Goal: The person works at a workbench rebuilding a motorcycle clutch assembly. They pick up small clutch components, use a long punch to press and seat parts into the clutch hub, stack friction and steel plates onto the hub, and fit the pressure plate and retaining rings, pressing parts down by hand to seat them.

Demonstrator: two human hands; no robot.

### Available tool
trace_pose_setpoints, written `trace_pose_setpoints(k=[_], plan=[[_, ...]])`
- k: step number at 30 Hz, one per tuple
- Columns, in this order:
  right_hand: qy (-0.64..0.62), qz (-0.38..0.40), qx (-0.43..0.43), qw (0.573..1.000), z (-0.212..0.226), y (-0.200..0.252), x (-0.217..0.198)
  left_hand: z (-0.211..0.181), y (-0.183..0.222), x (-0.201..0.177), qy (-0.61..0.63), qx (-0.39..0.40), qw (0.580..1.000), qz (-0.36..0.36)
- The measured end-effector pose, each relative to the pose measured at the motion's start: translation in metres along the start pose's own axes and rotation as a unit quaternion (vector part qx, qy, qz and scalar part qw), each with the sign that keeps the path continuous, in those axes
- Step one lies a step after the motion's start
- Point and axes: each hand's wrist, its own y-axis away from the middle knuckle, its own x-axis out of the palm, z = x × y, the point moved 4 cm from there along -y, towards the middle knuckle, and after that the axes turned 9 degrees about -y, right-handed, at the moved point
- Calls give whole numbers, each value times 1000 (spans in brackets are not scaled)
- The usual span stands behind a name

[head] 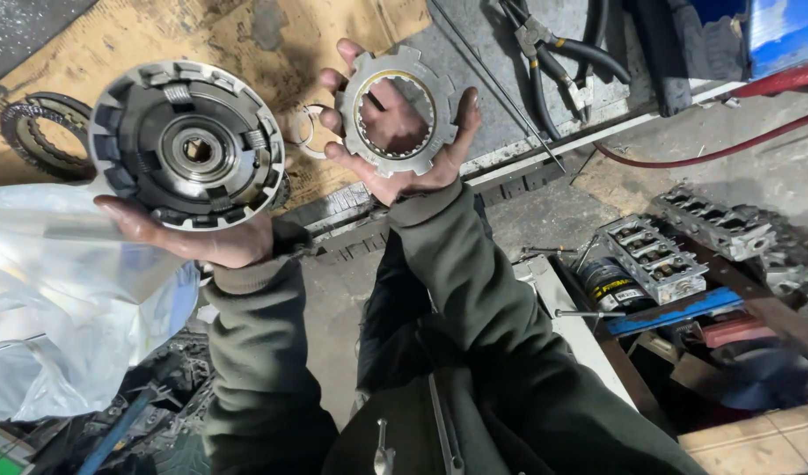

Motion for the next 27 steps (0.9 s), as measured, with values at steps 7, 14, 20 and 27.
trace_pose_setpoints(k=[7, 14, 20, 27], plan=[[15, 12, -23, 1000, 17, 12, 3, -14, 24, 26, 508, -417, 746, 106], [28, 2, -58, 998, 38, 30, 9, -60, 29, 35, 504, -429, 738, 133], [51, 11, -57, 997, 85, 64, 11, -107, 25, 56, 384, -393, 780, 300], [83, 1, -88, 993, 120, 96, 36, -133, 41, 79, 248, -373, 810, 380]])
